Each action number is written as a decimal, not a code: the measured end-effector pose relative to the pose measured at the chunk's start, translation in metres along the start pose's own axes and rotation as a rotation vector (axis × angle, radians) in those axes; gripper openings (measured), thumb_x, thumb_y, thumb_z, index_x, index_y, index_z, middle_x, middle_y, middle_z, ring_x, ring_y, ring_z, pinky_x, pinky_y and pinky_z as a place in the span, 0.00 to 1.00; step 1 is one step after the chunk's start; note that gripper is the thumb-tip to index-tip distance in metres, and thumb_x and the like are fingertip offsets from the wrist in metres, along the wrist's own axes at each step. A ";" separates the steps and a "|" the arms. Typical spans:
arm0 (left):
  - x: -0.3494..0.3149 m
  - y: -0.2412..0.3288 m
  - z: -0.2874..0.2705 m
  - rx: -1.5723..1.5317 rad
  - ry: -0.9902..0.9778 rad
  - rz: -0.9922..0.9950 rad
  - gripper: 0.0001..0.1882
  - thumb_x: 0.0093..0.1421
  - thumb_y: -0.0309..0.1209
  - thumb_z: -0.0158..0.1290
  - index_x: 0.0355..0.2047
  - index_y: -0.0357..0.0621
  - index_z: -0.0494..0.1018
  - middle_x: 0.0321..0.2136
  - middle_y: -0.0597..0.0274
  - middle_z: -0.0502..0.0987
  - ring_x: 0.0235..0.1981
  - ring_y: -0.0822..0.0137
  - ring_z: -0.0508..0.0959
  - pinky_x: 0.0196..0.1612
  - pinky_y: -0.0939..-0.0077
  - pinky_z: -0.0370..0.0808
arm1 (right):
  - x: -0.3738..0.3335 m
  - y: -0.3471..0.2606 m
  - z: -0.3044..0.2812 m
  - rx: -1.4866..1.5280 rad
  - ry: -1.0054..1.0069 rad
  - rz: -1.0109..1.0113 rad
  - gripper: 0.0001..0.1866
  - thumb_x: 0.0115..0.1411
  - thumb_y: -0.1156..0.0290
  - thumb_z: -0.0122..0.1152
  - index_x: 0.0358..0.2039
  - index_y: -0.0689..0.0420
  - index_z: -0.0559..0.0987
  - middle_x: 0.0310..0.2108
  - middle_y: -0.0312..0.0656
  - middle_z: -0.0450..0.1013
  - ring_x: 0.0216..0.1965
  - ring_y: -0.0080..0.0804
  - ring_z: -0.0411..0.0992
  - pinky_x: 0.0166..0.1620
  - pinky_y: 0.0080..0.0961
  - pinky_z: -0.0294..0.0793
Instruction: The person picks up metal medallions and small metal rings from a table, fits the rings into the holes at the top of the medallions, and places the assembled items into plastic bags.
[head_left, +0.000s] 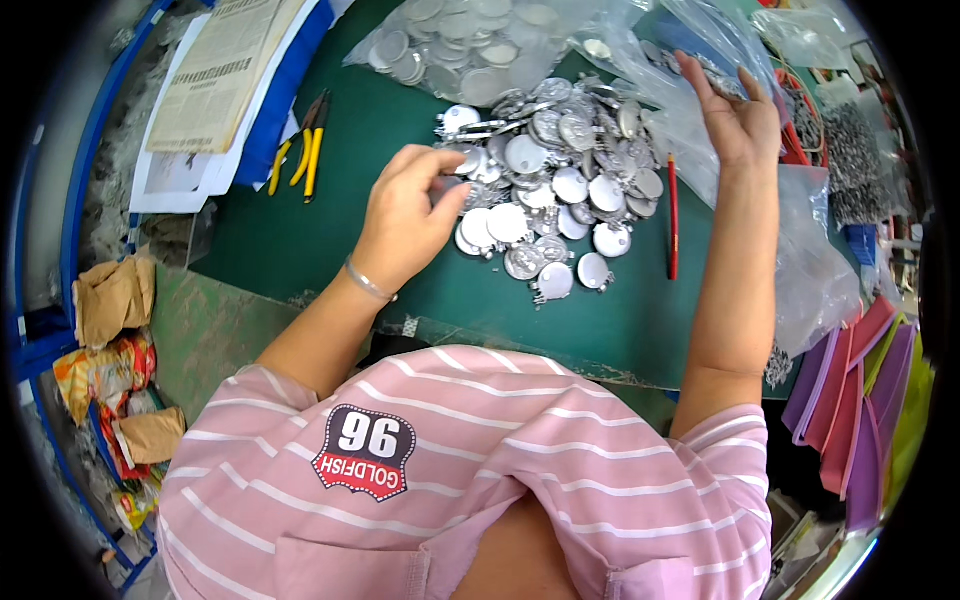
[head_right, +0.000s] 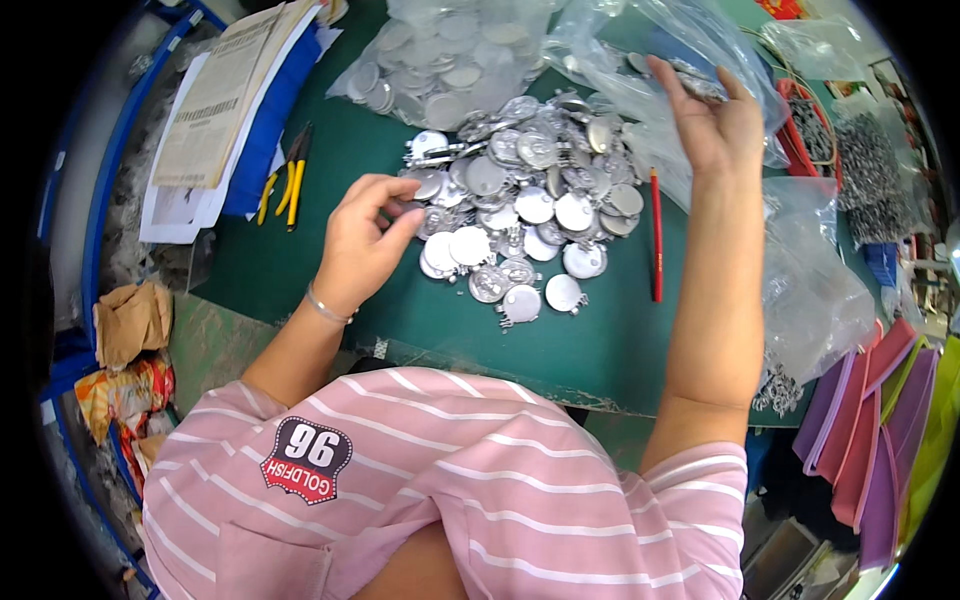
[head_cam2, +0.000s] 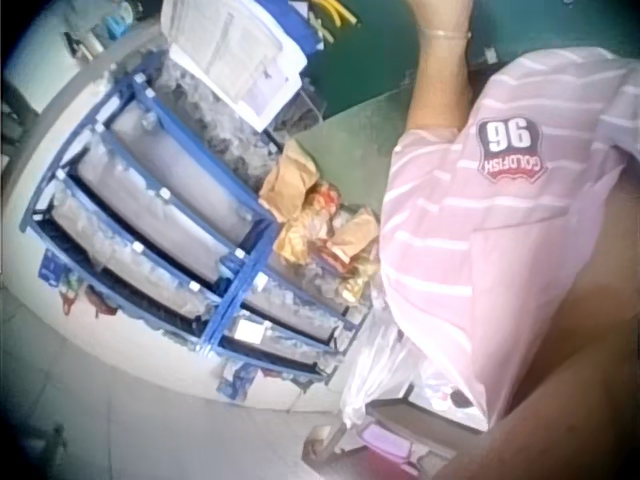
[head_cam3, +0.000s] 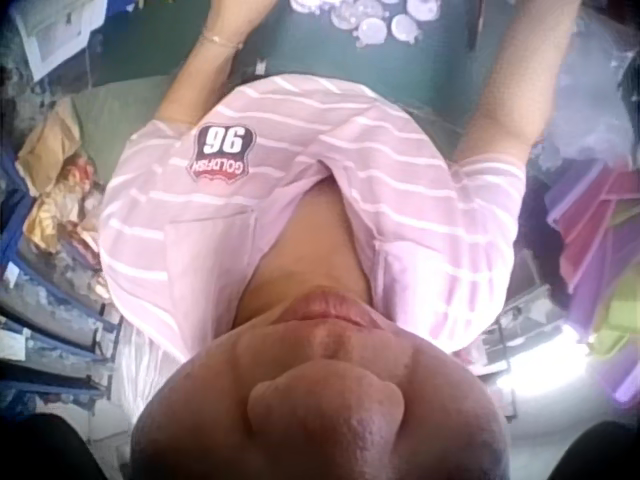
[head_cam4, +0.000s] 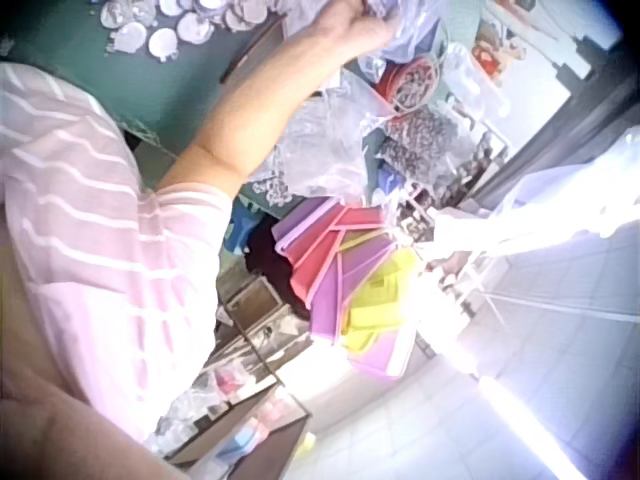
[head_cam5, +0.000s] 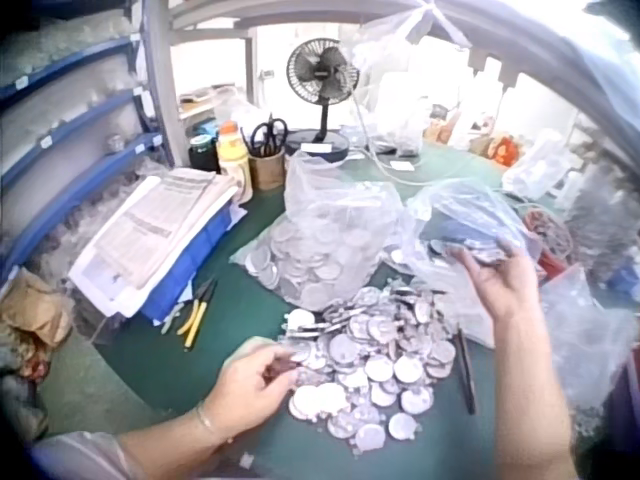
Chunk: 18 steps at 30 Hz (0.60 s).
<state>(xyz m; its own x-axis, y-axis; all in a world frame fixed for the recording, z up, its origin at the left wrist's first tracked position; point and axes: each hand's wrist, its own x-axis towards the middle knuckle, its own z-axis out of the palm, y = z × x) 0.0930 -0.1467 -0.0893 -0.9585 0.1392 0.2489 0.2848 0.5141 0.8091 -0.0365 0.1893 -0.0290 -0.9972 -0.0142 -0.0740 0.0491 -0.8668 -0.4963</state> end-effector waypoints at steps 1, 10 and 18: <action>-0.001 -0.007 0.000 0.148 0.012 0.115 0.16 0.47 0.25 0.58 0.37 0.35 0.72 0.32 0.60 0.72 0.28 0.70 0.72 0.33 0.79 0.70 | 0.001 -0.002 -0.001 0.038 0.077 0.012 0.29 0.61 0.74 0.35 0.56 0.76 0.39 0.59 0.69 0.33 0.60 0.65 0.43 0.61 0.49 0.53; -0.005 -0.001 0.022 0.204 0.001 0.314 0.13 0.41 0.20 0.57 0.30 0.39 0.71 0.30 0.55 0.68 0.31 0.55 0.71 0.34 0.69 0.69 | -0.103 0.105 0.030 -1.101 -0.087 -0.067 0.10 0.55 0.76 0.54 0.38 0.62 0.74 0.33 0.38 0.73 0.31 0.21 0.71 0.31 0.15 0.69; -0.011 0.009 0.020 -0.360 -0.085 -0.216 0.10 0.47 0.21 0.58 0.30 0.37 0.71 0.22 0.65 0.74 0.22 0.73 0.73 0.25 0.82 0.71 | -0.162 0.148 0.006 -1.201 -0.121 0.115 0.11 0.54 0.77 0.56 0.40 0.64 0.73 0.31 0.38 0.73 0.29 0.19 0.70 0.31 0.15 0.70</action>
<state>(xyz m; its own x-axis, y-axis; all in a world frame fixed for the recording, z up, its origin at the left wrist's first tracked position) 0.1057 -0.1264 -0.0957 -0.9903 0.1376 0.0210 0.0502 0.2130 0.9758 0.1319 0.0601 -0.0854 -0.9792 -0.1631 -0.1206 0.0950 0.1563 -0.9831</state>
